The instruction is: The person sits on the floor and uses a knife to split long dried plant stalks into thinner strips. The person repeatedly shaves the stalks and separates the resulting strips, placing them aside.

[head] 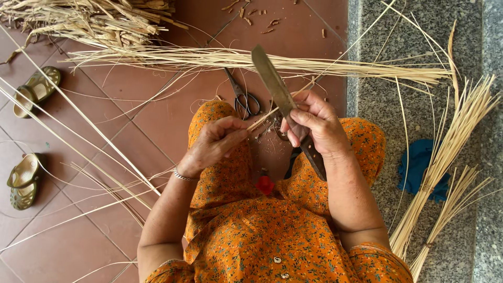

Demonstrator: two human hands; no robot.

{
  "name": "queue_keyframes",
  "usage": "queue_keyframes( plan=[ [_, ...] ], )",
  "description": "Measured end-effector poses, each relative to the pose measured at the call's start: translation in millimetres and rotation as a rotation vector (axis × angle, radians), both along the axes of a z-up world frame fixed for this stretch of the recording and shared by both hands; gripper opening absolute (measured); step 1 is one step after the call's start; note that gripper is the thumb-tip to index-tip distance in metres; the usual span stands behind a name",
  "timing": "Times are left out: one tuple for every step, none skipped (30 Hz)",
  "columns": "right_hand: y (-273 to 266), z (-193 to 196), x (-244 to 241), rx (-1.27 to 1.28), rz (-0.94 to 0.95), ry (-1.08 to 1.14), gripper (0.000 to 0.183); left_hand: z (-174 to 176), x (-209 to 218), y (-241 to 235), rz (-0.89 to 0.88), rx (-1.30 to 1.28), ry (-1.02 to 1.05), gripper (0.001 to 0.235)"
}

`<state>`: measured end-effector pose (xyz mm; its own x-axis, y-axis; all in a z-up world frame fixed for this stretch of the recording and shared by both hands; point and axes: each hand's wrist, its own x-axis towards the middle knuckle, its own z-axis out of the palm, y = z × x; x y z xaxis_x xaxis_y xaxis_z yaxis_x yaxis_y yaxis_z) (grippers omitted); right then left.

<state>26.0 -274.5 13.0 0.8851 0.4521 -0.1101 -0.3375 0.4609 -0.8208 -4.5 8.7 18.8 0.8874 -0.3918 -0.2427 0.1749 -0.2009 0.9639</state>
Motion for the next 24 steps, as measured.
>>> queue_keyframes(
  plan=[
    [-3, 1, 2, 0.015, -0.024, -0.006, 0.023, 2, -1, 5, 0.011, -0.009, 0.02, 0.018],
    [-5, 2, 3, 0.019, -0.031, -0.011, 0.021, 4, -3, 10, 0.023, -0.017, 0.039, 0.017],
    [-7, 3, 4, 0.022, -0.042, -0.018, 0.02, 6, -5, 15, 0.03, -0.026, 0.058, 0.017],
    [-9, 3, 4, 0.026, -0.053, -0.024, 0.019, 8, -7, 20, 0.032, -0.019, 0.065, 0.017],
    [-11, 3, 3, 0.009, -0.061, -0.017, 0.019, 9, -10, 25, 0.033, -0.01, 0.073, 0.017],
    [-12, 3, 3, -0.008, -0.069, -0.009, 0.02, 11, -12, 30, 0.034, -0.002, 0.081, 0.016],
    [-13, 2, 3, -0.024, -0.075, -0.001, 0.02, 12, -14, 35, 0.029, 0.003, 0.084, 0.016],
    [-15, 1, 3, -0.003, -0.09, 0.008, 0.019, 13, -16, 41, 0.024, 0.008, 0.087, 0.017],
    [-16, 0, 4, 0.019, -0.103, 0.018, 0.019, 13, -19, 47, 0.021, 0.014, 0.09, 0.017],
    [-18, -1, 4, 0.04, -0.116, 0.028, 0.018, 13, -22, 54, 0.041, 0.034, 0.095, 0.017],
    [-21, -2, 6, 0.042, -0.131, 0.013, 0.018, 12, -25, 60, 0.064, 0.053, 0.097, 0.017],
    [-25, -2, 7, 0.045, -0.145, -0.002, 0.018, 11, -27, 68, 0.087, 0.073, 0.099, 0.017],
    [-30, -1, 9, 0.047, -0.158, -0.019, 0.017, 9, -29, 75, 0.098, 0.081, 0.117, 0.016],
    [-33, -2, 10, 0.055, -0.178, -0.02, 0.016, 7, -31, 83, 0.11, 0.09, 0.135, 0.016],
    [-36, -2, 10, 0.062, -0.197, -0.02, 0.015, 4, -33, 91, 0.122, 0.099, 0.154, 0.016],
    [-39, -2, 10, 0.07, -0.216, -0.02, 0.015, 1, -37, 100, 0.132, 0.083, 0.17, 0.016],
    [-42, -2, 10, 0.071, -0.233, -0.019, 0.015, -1, -39, 109, 0.141, 0.066, 0.186, 0.016],
    [-45, -1, 10, 0.072, -0.25, -0.018, 0.016, -3, -42, 118, 0.151, 0.05, 0.203, 0.016],
    [-48, 0, 10, 0.074, -0.268, -0.018, 0.016, -4, -43, 128, 0.17, 0.083, 0.203, 0.016],
    [-51, 1, 9, 0.068, -0.293, -0.022, 0.016, -3, -44, 136, 0.189, 0.117, 0.204, 0.017],
    [-52, 3, 9, 0.062, -0.318, -0.025, 0.015, -2, -43, 143, 0.208, 0.151, 0.205, 0.017],
    [-54, 5, 9, 0.056, -0.343, -0.029, 0.014, 0, -41, 147, 0.192, 0.182, 0.212, 0.018],
    [-53, 6, 8, 0.039, -0.346, -0.019, 0.014, 2, -37, 149, 0.175, 0.214, 0.219, 0.02],
    [-51, 6, 7, 0.022, -0.349, -0.009, 0.013, 5, -33, 147, 0.158, 0.247, 0.226, 0.021]
  ],
)
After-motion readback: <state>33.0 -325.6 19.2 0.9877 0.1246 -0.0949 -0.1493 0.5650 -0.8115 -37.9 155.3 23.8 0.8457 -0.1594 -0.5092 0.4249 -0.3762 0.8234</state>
